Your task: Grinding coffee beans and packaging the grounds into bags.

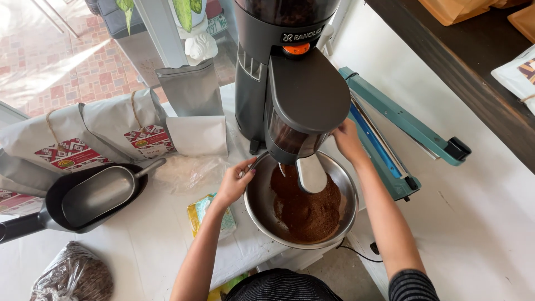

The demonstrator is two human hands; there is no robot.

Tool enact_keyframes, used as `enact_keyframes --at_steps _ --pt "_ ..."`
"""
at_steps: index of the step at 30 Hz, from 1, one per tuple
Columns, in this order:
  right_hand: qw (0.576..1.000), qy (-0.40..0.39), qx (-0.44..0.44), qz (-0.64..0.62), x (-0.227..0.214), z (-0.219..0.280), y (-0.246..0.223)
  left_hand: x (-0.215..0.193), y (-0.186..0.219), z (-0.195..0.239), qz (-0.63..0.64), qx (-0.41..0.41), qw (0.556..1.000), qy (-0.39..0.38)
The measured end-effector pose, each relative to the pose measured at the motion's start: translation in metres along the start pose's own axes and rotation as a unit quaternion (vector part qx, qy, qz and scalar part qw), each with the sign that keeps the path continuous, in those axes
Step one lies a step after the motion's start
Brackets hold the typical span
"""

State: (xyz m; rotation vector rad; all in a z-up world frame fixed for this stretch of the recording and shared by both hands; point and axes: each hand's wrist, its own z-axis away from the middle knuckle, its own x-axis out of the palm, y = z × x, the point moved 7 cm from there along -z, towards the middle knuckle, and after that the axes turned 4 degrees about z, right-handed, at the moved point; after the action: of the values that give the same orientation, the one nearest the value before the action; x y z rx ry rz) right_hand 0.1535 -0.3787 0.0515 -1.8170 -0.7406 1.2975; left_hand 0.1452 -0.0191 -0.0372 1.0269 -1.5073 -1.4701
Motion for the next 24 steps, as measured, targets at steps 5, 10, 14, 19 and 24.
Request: enact_keyframes --at_steps 5,10,14,19,24 --pt "0.998 -0.016 -0.028 -0.061 -0.024 0.077 -0.051 -0.003 -0.005 -0.011 -0.015 -0.013 1.000 -0.008" --pt "0.996 -0.004 -0.062 -0.065 -0.023 0.039 -0.042 -0.003 0.002 -0.014 -0.040 -0.002 0.999 -0.026" --pt "0.999 -0.028 -0.039 -0.026 -0.005 -0.013 -0.014 -0.002 0.007 -0.022 -0.067 0.010 0.996 -0.054" --pt "0.999 -0.045 -0.013 -0.020 0.003 -0.005 0.001 -0.001 0.014 -0.031 -0.123 0.025 0.988 -0.091" --pt "0.996 -0.042 -0.017 -0.075 -0.026 0.075 -0.042 -0.001 0.020 -0.034 -0.166 0.024 0.981 -0.095"
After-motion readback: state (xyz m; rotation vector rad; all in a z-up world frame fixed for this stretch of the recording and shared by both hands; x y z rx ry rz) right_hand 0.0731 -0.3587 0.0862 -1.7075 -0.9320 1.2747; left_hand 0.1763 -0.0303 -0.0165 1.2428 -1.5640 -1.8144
